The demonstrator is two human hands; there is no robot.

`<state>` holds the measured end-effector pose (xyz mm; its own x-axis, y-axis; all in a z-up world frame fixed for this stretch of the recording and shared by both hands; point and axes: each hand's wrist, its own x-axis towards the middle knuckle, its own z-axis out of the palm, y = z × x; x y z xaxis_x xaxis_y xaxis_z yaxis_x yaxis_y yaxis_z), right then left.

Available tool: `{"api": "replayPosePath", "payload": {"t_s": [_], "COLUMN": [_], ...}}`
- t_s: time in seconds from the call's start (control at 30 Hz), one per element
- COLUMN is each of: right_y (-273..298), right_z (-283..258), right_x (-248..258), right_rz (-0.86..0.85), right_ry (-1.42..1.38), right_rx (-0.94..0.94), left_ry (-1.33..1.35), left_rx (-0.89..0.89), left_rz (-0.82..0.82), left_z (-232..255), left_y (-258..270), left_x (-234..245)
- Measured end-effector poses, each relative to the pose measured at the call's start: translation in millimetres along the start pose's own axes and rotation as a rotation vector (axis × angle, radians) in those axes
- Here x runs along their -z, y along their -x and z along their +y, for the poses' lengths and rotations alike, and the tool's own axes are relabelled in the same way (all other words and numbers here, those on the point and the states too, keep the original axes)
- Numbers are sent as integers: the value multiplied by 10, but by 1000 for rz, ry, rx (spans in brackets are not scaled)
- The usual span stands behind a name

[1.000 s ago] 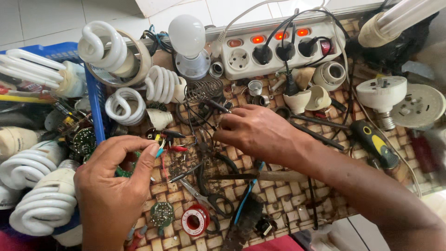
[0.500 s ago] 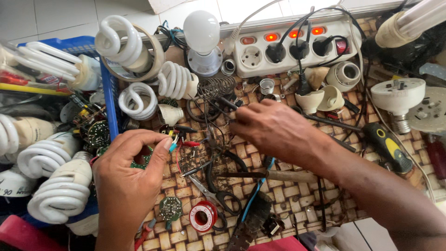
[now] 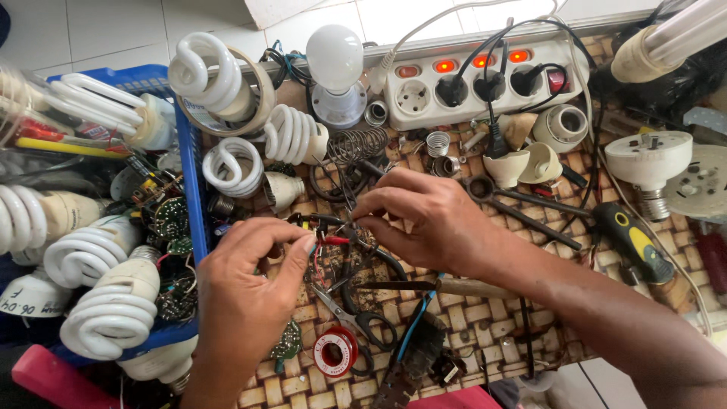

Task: The person repairs a compact fluorescent lamp ballast by soldering wires to a circuit board. They use a soldering iron and solder wire to attach connections, then test the assembly by plugging it into a power strip to check if the lamp lights up.

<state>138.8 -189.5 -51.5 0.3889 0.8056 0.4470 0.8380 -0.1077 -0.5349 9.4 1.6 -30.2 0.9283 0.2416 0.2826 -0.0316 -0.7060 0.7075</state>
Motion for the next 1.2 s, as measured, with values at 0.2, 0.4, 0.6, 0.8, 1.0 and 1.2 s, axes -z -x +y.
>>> {"api": "replayPosePath", "payload": {"t_s": [0.2, 0.4, 0.6, 0.8, 1.0, 1.2], "right_y": [-42, -54, -51, -54, -40, 44], "right_z": [-17, -51, -54, -58, -58, 106], "right_x": [-86, -88, -98, -90, -86, -26], "right_rz": [86, 70, 85, 82, 74, -21], "right_ry": [-43, -6, -12, 1, 8, 213], "right_rx": [29, 36, 39, 42, 51, 268], "left_ry": [-17, -19, 3, 34, 3, -26], "left_rx": [-45, -51, -73, -53, -28, -8], "left_rz": [-10, -5, -24, -23, -54, -37], "left_z": [22, 32, 34, 41, 30, 10], "left_y": [8, 15, 12, 10, 19, 12], "left_x": [-28, -31, -41, -43, -38, -51]}}
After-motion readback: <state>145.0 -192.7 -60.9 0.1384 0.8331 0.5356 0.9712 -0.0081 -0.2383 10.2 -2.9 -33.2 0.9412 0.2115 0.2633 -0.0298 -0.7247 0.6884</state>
